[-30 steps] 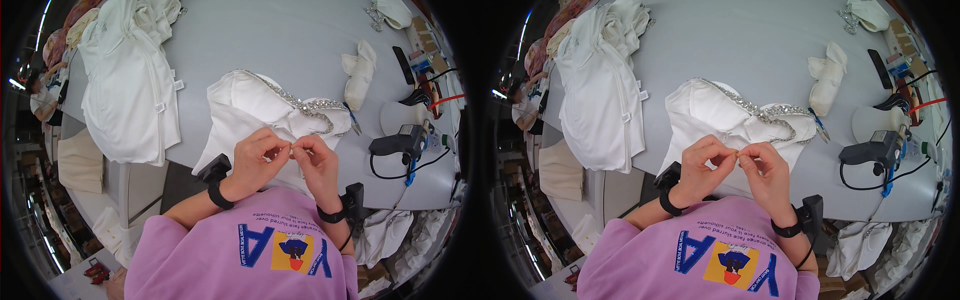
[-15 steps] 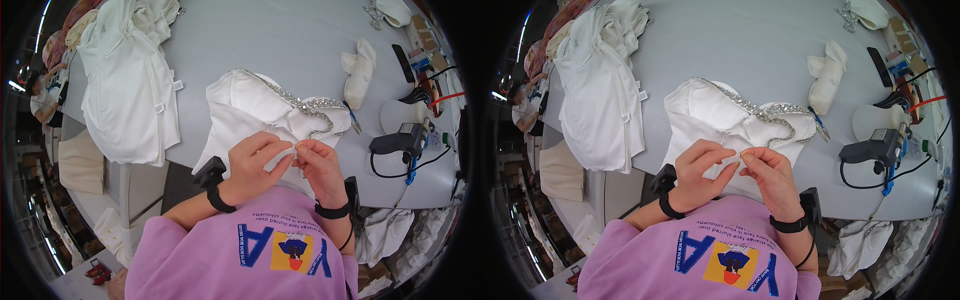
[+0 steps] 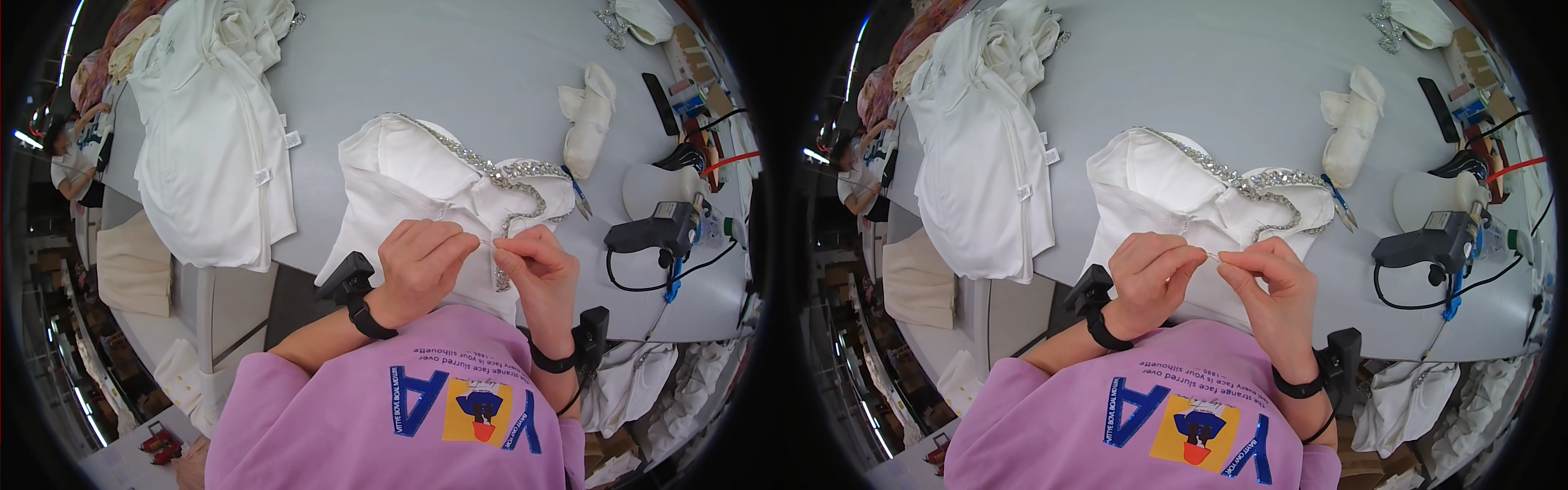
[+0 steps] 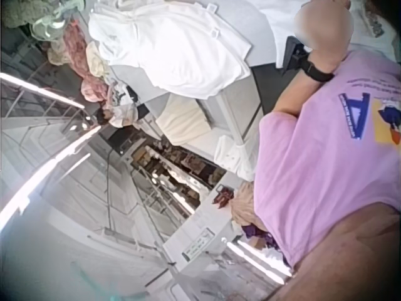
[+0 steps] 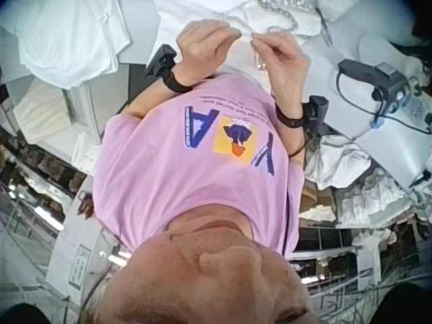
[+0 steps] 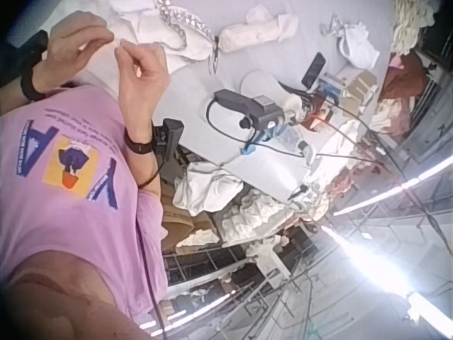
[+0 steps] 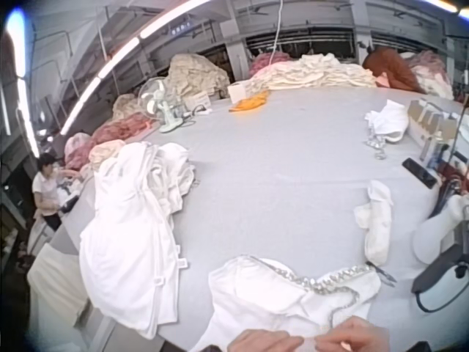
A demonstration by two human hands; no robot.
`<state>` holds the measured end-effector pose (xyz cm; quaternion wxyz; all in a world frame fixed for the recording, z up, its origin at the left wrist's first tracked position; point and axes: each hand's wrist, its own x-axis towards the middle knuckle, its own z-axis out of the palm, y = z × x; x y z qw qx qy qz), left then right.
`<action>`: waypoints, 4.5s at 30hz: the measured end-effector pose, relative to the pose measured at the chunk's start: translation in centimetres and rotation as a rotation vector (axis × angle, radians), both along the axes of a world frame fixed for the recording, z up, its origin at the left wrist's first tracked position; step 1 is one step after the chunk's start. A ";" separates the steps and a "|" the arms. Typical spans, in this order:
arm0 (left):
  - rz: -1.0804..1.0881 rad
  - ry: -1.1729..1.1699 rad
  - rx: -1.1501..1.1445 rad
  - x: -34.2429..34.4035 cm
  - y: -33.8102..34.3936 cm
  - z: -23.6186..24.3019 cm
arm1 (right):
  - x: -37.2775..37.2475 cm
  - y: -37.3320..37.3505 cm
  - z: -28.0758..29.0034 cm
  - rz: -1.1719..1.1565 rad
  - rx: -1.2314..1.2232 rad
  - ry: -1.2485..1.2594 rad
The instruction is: Sewing rhinestone trim onto the neckline of a white corset-style top.
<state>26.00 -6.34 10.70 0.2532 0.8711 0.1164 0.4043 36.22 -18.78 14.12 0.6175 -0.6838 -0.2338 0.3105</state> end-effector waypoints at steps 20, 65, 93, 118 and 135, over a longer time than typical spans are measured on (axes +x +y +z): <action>-0.311 0.029 -0.569 1.4 -0.5 1.7 | 0.9 -1.2 1.4 -0.013 0.057 0.055; -0.619 0.085 -1.481 1.0 0.1 -0.1 | 1.5 -0.6 -0.1 -0.100 0.054 0.190; -0.306 -0.177 -1.585 -1.8 7.7 -0.4 | 5.5 -1.9 0.2 0.109 -0.146 -0.368; 0.169 -0.049 -1.363 1.7 9.2 -2.5 | 3.1 -2.1 3.3 0.050 -0.264 -0.388; 0.315 -0.158 -1.120 -5.6 1.9 -4.4 | -0.3 0.4 -0.1 0.279 0.197 -0.099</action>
